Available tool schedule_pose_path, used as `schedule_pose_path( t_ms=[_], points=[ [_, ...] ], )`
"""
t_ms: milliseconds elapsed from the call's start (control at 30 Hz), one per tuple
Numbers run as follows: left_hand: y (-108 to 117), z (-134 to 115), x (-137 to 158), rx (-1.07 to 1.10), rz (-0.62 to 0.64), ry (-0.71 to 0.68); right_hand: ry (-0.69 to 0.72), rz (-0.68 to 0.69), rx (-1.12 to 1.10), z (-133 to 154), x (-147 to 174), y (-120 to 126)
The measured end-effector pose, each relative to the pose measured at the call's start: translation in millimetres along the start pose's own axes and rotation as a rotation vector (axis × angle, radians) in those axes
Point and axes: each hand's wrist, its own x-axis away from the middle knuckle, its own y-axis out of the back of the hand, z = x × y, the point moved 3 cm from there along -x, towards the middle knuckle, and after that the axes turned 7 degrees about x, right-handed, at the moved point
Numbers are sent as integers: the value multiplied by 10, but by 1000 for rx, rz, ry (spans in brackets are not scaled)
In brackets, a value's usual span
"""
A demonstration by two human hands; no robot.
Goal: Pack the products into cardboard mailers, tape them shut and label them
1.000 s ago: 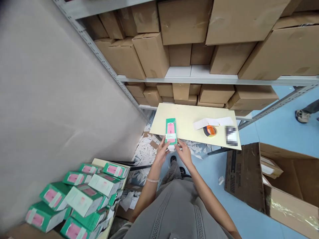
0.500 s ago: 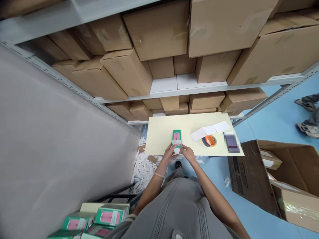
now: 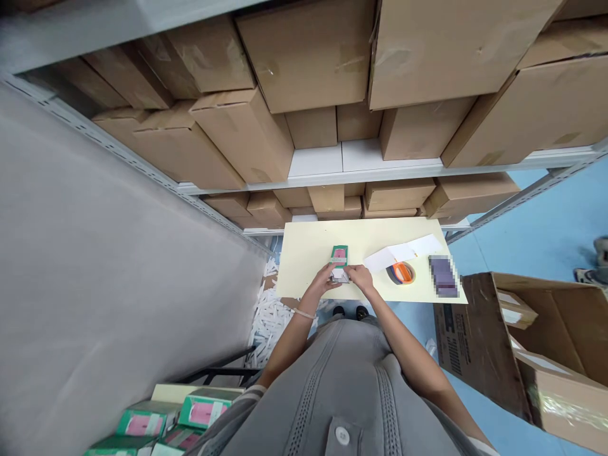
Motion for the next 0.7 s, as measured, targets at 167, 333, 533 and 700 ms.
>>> schedule_pose_path(
  t_ms=[167, 333, 533, 700],
  points=[
    [50, 33, 39, -2, 30, -54, -10, 12, -85, -13, -22, 34],
    [107, -67, 21, -126, 102, -311, 74, 39, -201, 27, -100, 60],
    [53, -224, -131, -254, 138, -543, 225, -9, -302, 81, -208, 2],
    [70, -179, -235, -306, -35, -551, 307, 40, -348, 23, -278, -246]
  ],
)
